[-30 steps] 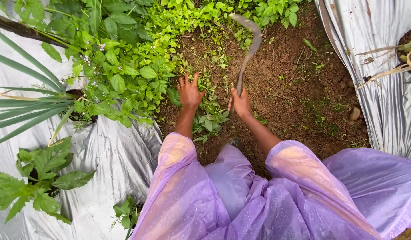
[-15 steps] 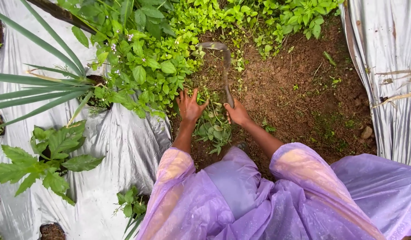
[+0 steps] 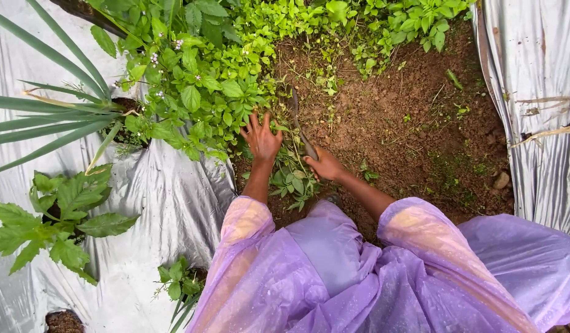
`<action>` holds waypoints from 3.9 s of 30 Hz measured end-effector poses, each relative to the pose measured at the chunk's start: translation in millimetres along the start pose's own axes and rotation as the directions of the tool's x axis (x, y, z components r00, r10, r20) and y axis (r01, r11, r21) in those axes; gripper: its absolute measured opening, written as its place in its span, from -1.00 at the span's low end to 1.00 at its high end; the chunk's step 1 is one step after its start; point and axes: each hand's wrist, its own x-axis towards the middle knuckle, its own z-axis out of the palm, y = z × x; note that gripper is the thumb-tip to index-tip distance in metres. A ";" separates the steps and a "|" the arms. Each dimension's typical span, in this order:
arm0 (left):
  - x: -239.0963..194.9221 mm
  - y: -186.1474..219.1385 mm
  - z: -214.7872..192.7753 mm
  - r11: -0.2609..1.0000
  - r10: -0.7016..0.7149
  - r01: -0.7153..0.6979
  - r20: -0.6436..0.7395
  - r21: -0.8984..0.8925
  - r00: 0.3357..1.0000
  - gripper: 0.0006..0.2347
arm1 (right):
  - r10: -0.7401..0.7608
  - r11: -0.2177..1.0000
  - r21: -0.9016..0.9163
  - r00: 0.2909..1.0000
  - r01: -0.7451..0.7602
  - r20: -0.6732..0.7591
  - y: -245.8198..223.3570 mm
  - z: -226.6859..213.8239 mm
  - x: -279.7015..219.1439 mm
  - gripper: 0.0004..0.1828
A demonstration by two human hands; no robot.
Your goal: The person uses a sickle to cut weeds growing between rows of plants in a garden bed covered with plastic mulch. They gather the cut weeds by hand and walk along the row to clear the area.
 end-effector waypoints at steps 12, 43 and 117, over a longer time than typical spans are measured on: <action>-3.2 -12.3 18.6 0.997 -0.019 0.023 0.056 -0.067 0.998 -0.25 | -0.076 0.990 0.098 0.971 0.101 -0.227 -55.1 3.4 6.1 -0.70; -5.7 -30.1 48.6 0.988 -0.004 -0.013 -0.111 -0.151 0.994 -0.38 | -0.003 1.000 0.004 0.996 0.004 -0.091 -45.5 -2.0 -4.0 -0.50; -39.6 -28.6 53.4 0.936 -0.150 0.132 -0.032 -0.326 0.988 -0.51 | 0.058 0.944 -0.329 0.991 -0.016 0.118 4.2 -53.8 -51.2 -0.19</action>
